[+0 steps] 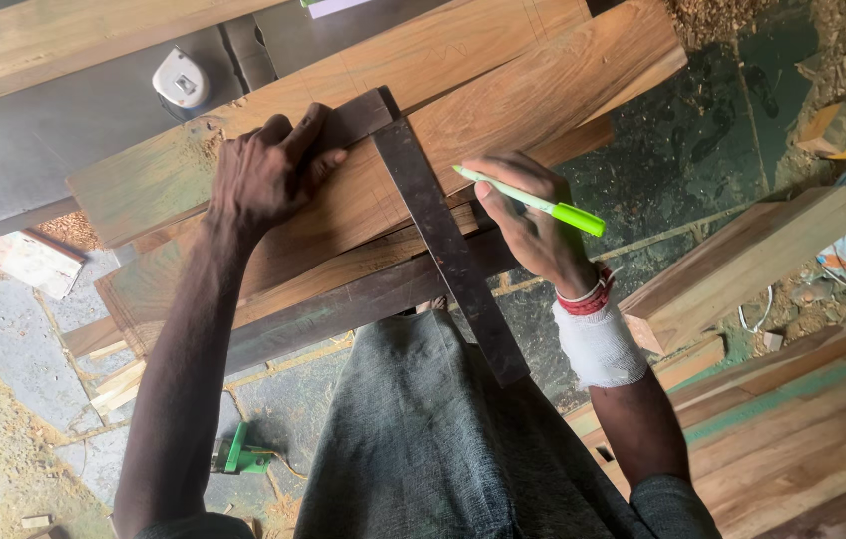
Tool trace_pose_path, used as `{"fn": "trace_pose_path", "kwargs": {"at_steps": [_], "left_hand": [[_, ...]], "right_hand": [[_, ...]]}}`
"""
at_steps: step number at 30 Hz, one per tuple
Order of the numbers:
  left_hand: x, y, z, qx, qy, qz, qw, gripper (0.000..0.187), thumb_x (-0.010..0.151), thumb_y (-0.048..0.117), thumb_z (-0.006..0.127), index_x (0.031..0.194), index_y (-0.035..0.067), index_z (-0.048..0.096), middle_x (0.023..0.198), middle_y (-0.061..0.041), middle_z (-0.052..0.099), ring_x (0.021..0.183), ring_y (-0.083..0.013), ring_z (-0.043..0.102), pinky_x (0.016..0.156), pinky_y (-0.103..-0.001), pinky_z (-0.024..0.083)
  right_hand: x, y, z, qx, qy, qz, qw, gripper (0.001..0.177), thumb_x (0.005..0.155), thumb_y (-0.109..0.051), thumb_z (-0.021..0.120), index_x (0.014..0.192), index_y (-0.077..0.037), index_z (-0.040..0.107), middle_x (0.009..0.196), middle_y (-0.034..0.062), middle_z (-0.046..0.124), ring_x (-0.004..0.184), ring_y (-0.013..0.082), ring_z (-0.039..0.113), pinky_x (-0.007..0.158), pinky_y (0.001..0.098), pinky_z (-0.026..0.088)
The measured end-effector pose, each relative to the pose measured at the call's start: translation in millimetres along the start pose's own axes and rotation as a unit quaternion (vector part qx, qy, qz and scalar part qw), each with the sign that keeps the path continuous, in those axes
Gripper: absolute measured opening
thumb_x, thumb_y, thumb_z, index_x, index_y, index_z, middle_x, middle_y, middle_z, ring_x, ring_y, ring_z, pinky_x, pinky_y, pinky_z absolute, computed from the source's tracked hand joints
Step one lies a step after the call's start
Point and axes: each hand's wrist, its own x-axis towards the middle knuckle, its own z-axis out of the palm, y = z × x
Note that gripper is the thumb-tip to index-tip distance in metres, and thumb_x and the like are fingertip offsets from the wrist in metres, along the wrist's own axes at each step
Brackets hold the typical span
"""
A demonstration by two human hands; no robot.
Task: The person uses a try square and a green marker to draw straight lines on several wooden planks. They repeatedly position the square on the wood and draw along its edge to create measurement marks.
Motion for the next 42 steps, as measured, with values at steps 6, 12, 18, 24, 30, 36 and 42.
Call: {"fn": "trace_pose_path", "kwargs": {"at_steps": [6,12,18,24,30,36,42], "left_hand": [[0.4,2.2,-1.2,0.025,0.027,0.023,0.999,0.074,0.106,0.065,0.039,0.151,0.01,0.058,0.081,-0.016,0.063,0.047,-0.0171,0.049,0.041,-0.038,0.042],[-1.7,1.6,-2.5,0.035,0.05,0.06,0.996,0.067,0.111,0.057,0.045,0.151,0.005,0.057,0.077,-0.013,0.06,0.05,-0.0178,0.05,0.045,-0.038,0.043],[-1.6,3.5,-2.5,0.037,0.05,0.06,0.996,0.064,0.11,0.054,0.046,0.15,0.005,0.058,0.077,-0.012,0.06,0.049,-0.0176,0.052,0.043,-0.037,0.044],[-1.6,0.2,0.5,0.057,0.045,0.07,0.995,0.064,0.111,0.053,0.044,0.151,0.005,0.055,0.077,-0.011,0.059,0.048,-0.0174,0.05,0.042,-0.036,0.045],[-0.9,1.0,1.7,0.053,0.035,0.062,0.996,0.066,0.11,0.053,0.043,0.153,0.004,0.052,0.082,-0.012,0.059,0.047,-0.0175,0.051,0.041,-0.036,0.045],[-1.1,2.3,1.4,0.054,0.044,0.062,0.996,0.064,0.111,0.054,0.044,0.153,0.005,0.052,0.081,-0.011,0.059,0.053,-0.0186,0.054,0.043,-0.036,0.045],[-1.5,1.1,1.8,0.072,0.036,0.055,0.995,0.066,0.11,0.056,0.041,0.154,0.008,0.051,0.08,-0.011,0.058,0.054,-0.0191,0.055,0.042,-0.036,0.044]], "right_hand": [[-2.2,-0.8,2.3,0.011,0.0,-0.036,0.999,0.029,0.107,-0.02,0.06,0.124,0.0,0.071,0.116,0.0147,0.075,0.103,0.0234,0.074,0.085,0.0345,0.059],[-2.2,-4.1,0.6,0.008,-0.002,-0.02,1.0,0.03,0.106,-0.021,0.06,0.123,0.001,0.071,0.113,0.015,0.075,0.101,0.0225,0.075,0.083,0.033,0.06],[-2.9,1.3,1.8,0.0,-0.001,-0.023,1.0,0.031,0.107,-0.023,0.059,0.123,0.002,0.071,0.112,0.0152,0.075,0.099,0.0226,0.076,0.081,0.0323,0.06],[5.0,16.5,15.1,-0.059,0.009,-0.057,0.997,0.03,0.109,-0.021,0.057,0.123,0.001,0.071,0.113,0.0166,0.075,0.095,0.0209,0.075,0.078,0.031,0.062],[50.3,27.3,43.8,-0.084,0.058,-0.18,0.978,0.024,0.112,-0.017,0.06,0.124,0.001,0.069,0.111,0.0153,0.072,0.094,0.0222,0.072,0.08,0.0326,0.061],[49.3,24.4,34.9,-0.163,0.013,-0.205,0.965,0.019,0.11,-0.017,0.06,0.118,-0.004,0.071,0.102,0.0123,0.074,0.087,0.0201,0.068,0.078,0.0348,0.057],[-29.4,27.9,-0.1,-0.171,-0.184,-0.047,0.967,0.018,0.102,-0.023,0.062,0.1,-0.009,0.073,0.064,0.0095,0.064,0.054,0.0222,0.057,0.052,0.0383,0.046]]}}
